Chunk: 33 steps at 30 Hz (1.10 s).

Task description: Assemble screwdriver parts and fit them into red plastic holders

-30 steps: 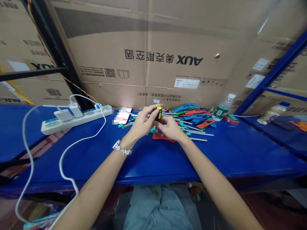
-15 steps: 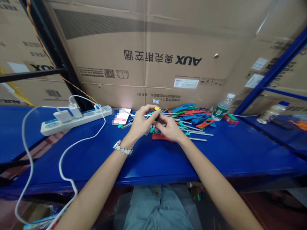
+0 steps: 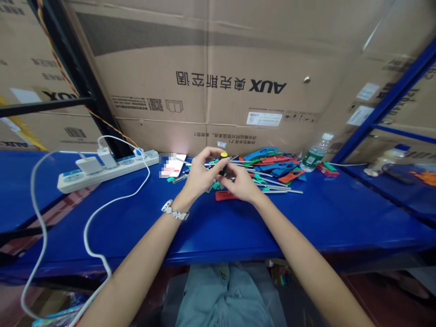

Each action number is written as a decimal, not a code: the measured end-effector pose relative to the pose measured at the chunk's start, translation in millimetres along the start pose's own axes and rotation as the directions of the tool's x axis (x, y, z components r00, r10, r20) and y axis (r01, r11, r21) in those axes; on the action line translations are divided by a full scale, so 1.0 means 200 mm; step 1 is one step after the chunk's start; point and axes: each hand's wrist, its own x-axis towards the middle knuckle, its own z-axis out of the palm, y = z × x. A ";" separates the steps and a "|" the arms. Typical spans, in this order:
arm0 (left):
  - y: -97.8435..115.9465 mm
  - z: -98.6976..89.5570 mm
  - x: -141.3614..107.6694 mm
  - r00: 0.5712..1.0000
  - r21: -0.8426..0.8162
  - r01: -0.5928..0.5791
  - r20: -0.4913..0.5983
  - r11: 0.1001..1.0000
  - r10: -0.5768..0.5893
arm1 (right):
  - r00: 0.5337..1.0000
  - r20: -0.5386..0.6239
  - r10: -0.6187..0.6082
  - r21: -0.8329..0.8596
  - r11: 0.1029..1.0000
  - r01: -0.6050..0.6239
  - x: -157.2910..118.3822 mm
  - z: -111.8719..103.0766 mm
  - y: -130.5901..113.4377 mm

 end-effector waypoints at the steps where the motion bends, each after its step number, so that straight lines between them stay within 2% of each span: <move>1: 0.00 0.00 0.00 1.000 0.004 -0.007 -0.026 1.000 0.007 | 0.999 -0.046 -0.012 -0.022 1.000 0.011 0.00 0.01 0.01; 3: -0.01 0.01 0.00 0.999 0.024 -0.008 -0.054 1.000 0.009 | 0.993 -0.119 -0.008 -0.022 1.000 0.005 0.00 0.03 0.04; 5: 0.00 0.00 -0.01 0.999 0.035 -0.005 -0.033 0.999 0.007 | 0.991 -0.129 0.020 0.014 1.000 -0.018 0.00 0.04 0.05; 9: 0.02 -0.01 -0.02 0.993 -0.020 0.042 0.113 0.999 -0.039 | 0.999 -0.022 0.037 0.074 0.997 -0.035 -0.01 0.02 0.03; 11: 0.03 -0.01 -0.02 0.987 -0.018 0.057 0.149 0.998 -0.054 | 0.999 0.030 0.034 0.069 0.997 -0.036 -0.02 0.01 0.01; 13: 0.03 0.00 -0.01 0.992 0.004 0.046 0.120 0.999 -0.046 | 0.999 0.031 0.032 0.030 0.999 -0.032 -0.02 0.02 -0.01; 17: 0.02 0.02 -0.01 0.999 0.034 0.033 -0.009 0.999 -0.033 | 0.990 -0.140 0.034 -0.036 0.999 -0.040 -0.02 0.07 0.02; 20: 0.02 0.01 -0.01 0.999 0.034 0.032 -0.013 0.999 -0.031 | 0.979 -0.192 0.072 0.015 0.997 -0.071 0.00 0.10 0.05; 24: 0.03 -0.02 -0.02 0.990 -0.020 0.024 0.137 1.000 -0.021 | 0.994 -0.058 0.090 0.102 0.991 -0.083 0.01 0.06 0.04; 26: 0.03 -0.03 -0.01 0.989 0.003 0.017 0.146 1.000 -0.018 | 0.993 0.023 0.120 0.146 0.982 -0.122 0.01 0.03 0.03; 28: 0.03 -0.02 0.00 0.995 0.019 0.006 0.101 1.000 -0.008 | 0.989 0.055 0.141 0.166 0.975 -0.148 0.01 0.03 0.02; 30: 0.01 -0.01 0.01 0.999 0.002 0.004 0.047 1.000 -0.004 | 0.992 0.007 0.127 0.153 0.980 -0.126 0.01 0.05 0.01; 33: 0.00 0.01 0.01 1.000 -0.004 0.011 -0.009 1.000 -0.011 | 0.979 -0.175 0.103 0.112 0.990 -0.084 0.01 0.09 0.03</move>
